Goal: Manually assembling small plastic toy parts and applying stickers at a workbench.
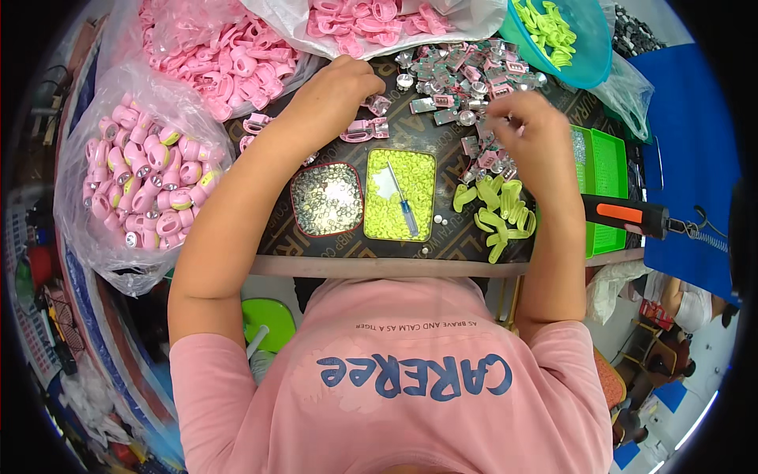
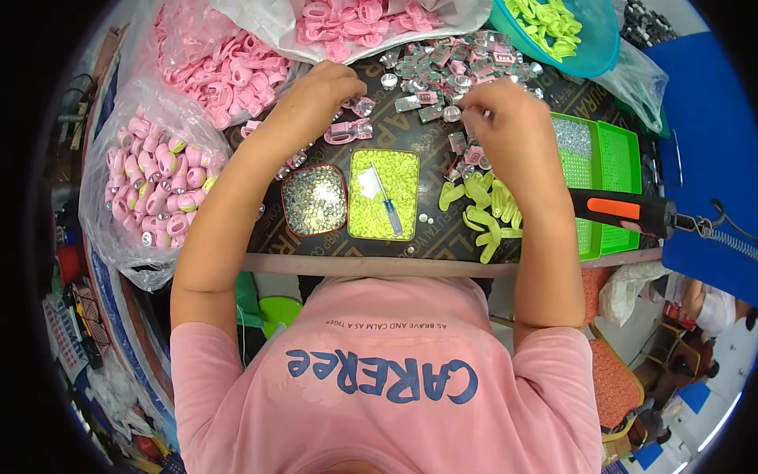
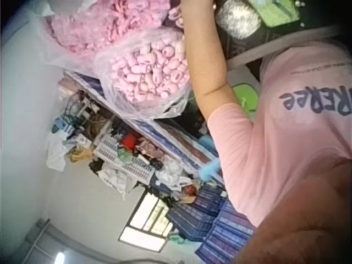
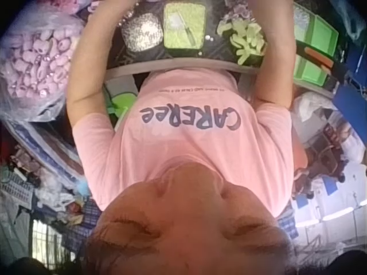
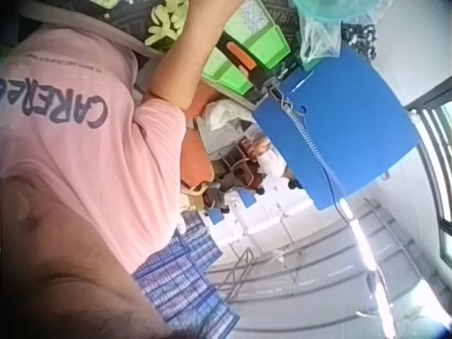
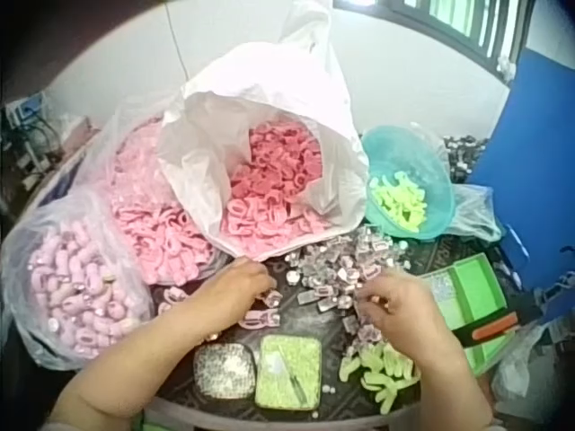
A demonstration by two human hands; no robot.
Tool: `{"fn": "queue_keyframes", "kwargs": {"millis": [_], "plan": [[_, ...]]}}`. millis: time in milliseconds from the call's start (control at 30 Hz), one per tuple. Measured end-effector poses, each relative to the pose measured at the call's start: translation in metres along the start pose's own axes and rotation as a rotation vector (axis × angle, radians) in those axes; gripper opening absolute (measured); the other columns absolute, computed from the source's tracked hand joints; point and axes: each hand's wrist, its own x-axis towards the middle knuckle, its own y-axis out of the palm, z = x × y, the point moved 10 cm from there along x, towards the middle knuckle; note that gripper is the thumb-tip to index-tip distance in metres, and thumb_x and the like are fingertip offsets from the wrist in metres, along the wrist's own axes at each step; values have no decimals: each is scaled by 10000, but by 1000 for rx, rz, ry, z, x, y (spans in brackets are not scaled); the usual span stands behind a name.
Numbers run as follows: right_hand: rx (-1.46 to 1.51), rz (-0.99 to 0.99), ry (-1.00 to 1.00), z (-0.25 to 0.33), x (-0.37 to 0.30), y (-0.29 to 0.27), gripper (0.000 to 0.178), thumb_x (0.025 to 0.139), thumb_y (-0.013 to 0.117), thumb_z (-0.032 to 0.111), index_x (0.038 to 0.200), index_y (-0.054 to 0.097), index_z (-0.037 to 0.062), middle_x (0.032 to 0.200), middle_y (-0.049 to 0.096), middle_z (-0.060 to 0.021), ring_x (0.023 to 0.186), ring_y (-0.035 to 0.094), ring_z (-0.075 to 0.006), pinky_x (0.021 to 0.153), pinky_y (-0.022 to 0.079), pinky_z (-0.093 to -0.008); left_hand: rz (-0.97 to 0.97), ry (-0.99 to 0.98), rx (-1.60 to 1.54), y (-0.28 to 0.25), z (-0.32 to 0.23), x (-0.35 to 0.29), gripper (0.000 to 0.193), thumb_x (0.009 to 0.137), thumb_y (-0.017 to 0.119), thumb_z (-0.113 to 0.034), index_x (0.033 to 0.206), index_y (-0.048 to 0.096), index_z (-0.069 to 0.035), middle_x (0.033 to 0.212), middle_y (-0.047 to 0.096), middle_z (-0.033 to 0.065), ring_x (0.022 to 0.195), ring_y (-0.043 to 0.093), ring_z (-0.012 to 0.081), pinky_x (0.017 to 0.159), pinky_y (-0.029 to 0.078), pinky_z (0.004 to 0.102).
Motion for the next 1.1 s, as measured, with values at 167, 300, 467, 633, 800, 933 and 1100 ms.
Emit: {"fn": "queue_keyframes", "kwargs": {"millis": [167, 300, 467, 633, 800, 933, 1100], "plan": [[-197, 111, 49, -4, -35, 11, 172, 813, 792, 103, 938, 725, 6, 913, 706, -189, 851, 694, -386, 768, 550, -473, -45, -7, -11, -6, -8, 3, 310, 801, 667, 36, 1101, 704, -34, 1128, 679, 129, 1136, 612, 343, 964, 513, 420], [-369, 79, 329, -27, -54, 17, 339, 817, 844, 298, 876, 697, -2, 846, 702, -205, 806, 692, -398, 737, 552, -478, -120, 16, -74, -25, -33, 1, 247, 848, 701, -16, 1095, 699, -29, 1124, 685, 136, 1109, 626, 354, 954, 514, 438], [-247, -128, 321, -43, -65, 22, 246, 793, 821, 196, 871, 671, 18, 844, 697, -169, 750, 687, -347, 696, 549, -443, -240, -107, -176, -59, -15, -15, 202, 881, 713, -74, 1075, 712, -20, 1076, 724, 141, 1028, 666, 337, 918, 526, 400], [731, -204, 497, -80, -64, 16, 186, 869, 781, 24, 888, 599, 55, 774, 695, -44, 616, 617, -91, 586, 491, -235, -263, -541, 28, -115, 100, -70, 246, 883, 657, -78, 1109, 736, -22, 1076, 735, 198, 1048, 692, 368, 910, 542, 450], [1391, -134, 490, -69, -49, 40, 158, 910, 740, -11, 1025, 634, 15, 886, 728, -106, 722, 694, -171, 644, 564, -275, -105, -398, 365, -128, 149, -77, 350, 814, 634, -8, 1145, 737, -56, 1133, 725, 156, 1085, 673, 375, 926, 540, 448], [1531, 35, 506, -62, -54, 62, 210, 916, 729, -16, 1110, 654, 1, 989, 743, -130, 888, 739, -222, 771, 614, -300, -22, -43, 423, -103, 111, -58, 370, 773, 647, 26, 1119, 740, -67, 1142, 692, 131, 1104, 643, 333, 947, 529, 419], [1585, 122, 492, -42, -55, 66, 266, 941, 697, -7, 1201, 639, -10, 1073, 738, -156, 967, 734, -247, 847, 611, -338, 113, -36, 458, -91, 120, -56, 347, 771, 675, 2, 1109, 733, -56, 1132, 681, 126, 1083, 637, 338, 931, 526, 435]]}}
